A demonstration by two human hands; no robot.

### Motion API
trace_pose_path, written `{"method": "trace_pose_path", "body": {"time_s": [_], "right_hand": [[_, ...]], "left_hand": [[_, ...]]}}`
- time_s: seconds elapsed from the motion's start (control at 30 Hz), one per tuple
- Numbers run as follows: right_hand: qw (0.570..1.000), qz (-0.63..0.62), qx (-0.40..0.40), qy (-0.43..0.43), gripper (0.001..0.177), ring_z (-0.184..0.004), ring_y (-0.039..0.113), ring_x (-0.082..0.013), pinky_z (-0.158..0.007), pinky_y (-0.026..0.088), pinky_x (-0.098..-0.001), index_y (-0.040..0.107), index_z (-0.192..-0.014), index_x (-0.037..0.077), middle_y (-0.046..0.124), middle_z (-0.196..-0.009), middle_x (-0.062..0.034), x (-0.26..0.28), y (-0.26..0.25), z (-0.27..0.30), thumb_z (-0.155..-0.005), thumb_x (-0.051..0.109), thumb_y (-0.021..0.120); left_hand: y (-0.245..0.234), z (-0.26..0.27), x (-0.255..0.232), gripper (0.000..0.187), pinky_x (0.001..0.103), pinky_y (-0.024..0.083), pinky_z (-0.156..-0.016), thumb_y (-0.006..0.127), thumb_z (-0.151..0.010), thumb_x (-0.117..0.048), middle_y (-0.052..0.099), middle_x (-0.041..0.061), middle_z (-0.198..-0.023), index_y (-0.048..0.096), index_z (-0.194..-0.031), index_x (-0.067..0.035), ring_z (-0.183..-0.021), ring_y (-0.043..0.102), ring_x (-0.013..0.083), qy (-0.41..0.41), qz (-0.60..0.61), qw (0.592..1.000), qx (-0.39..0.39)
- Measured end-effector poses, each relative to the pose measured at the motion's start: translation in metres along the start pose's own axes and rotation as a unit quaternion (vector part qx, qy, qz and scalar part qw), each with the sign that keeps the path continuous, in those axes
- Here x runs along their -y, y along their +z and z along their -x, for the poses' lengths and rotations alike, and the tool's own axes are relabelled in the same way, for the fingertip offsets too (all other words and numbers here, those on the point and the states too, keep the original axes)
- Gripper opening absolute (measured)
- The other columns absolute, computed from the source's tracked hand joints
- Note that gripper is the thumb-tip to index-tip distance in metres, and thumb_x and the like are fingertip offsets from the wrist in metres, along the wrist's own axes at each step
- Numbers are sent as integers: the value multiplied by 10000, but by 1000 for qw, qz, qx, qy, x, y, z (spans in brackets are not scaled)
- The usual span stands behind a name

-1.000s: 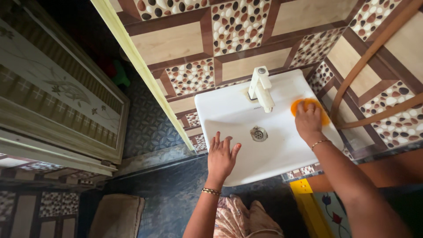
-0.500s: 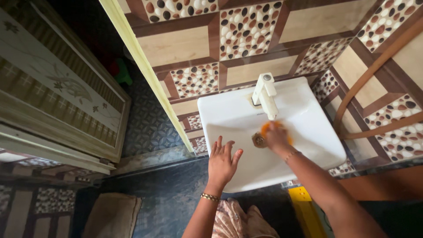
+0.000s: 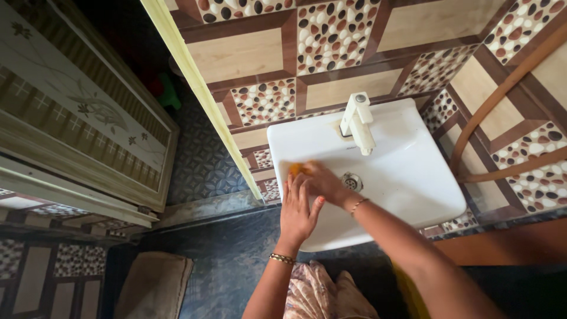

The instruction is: The person scrubs a white bathroom sink with an orange sponge, rinses the sponge under running water, and then washes their hands. The sink and surrounding tiled wall are visible throughout.

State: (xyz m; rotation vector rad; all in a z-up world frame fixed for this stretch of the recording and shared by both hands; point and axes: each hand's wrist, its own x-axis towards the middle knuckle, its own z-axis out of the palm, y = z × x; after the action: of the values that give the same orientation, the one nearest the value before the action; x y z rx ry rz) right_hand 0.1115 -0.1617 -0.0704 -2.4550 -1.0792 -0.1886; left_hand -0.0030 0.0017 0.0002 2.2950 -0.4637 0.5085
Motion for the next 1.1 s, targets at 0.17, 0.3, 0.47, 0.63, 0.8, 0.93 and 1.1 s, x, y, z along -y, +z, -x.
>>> {"method": "trace_pose_path", "body": {"time_s": [0.17,0.3,0.47,0.63,0.8,0.93,1.1], "right_hand": [[917,343,180,94,345,-1335,484,-308,-1086,425,-457,670,-1199,222,498,-1487,-13,-87,-48,94,-858,279,667],[850,350,250,304,454,-1432,380,-325,-1130,345,-588,491,-1456,259,422,-1533,1,-106,-91,133,-1005,214,506],[864,243,273,346,577,-1454,327,-366,-1126,326,-589,393,-1508,93,312,-1617,-106,-69,-67,137,-995,319,528],[863,34,405,299,390,-1242,568,-356,-1062,457,-495,611,-1305,120,531,-1402,-178,-1,-42,96,-1022,363,498],[935,-60,301,179,376,-1043,564,-408,-942,467,-524,692,-1074,83,554,-1179,-220,8,-21,97,-996,417,537],[920,144,364,22,298,-1124,589,-340,-960,507,-483,671,-947,112,673,-1020,-138,-34,-37,136,-1002,353,504],[809,286,386,337,477,-1394,440,-339,-1143,380,-524,657,-1279,179,495,-1472,-116,-54,-128,186,-947,508,566]], "left_hand": [[3,1,3,588,552,229,-1227,457,-1054,-498,493,239,-1462,538,-1371,-9,-1504,292,457,-24,3,999,25],[7,2,7,573,552,249,-1223,444,-1063,-487,516,225,-1441,539,-1365,-10,-1491,313,458,-14,-3,1000,13],[11,2,10,556,554,272,-1219,431,-1076,-476,554,205,-1404,528,-1363,-10,-1481,340,459,-16,12,1000,2],[11,1,10,546,556,252,-1217,434,-1071,-463,571,197,-1382,527,-1365,-13,-1476,335,465,-18,-5,1000,18],[12,0,8,529,557,239,-1209,459,-1059,-446,588,192,-1358,537,-1348,-10,-1474,327,468,-15,-28,999,11],[15,0,8,513,555,251,-1212,478,-1054,-433,608,185,-1318,552,-1331,-8,-1471,337,463,-18,-40,999,7],[14,-1,7,496,560,261,-1200,488,-1055,-421,625,179,-1302,558,-1305,1,-1459,350,469,-7,-45,999,3]]}}
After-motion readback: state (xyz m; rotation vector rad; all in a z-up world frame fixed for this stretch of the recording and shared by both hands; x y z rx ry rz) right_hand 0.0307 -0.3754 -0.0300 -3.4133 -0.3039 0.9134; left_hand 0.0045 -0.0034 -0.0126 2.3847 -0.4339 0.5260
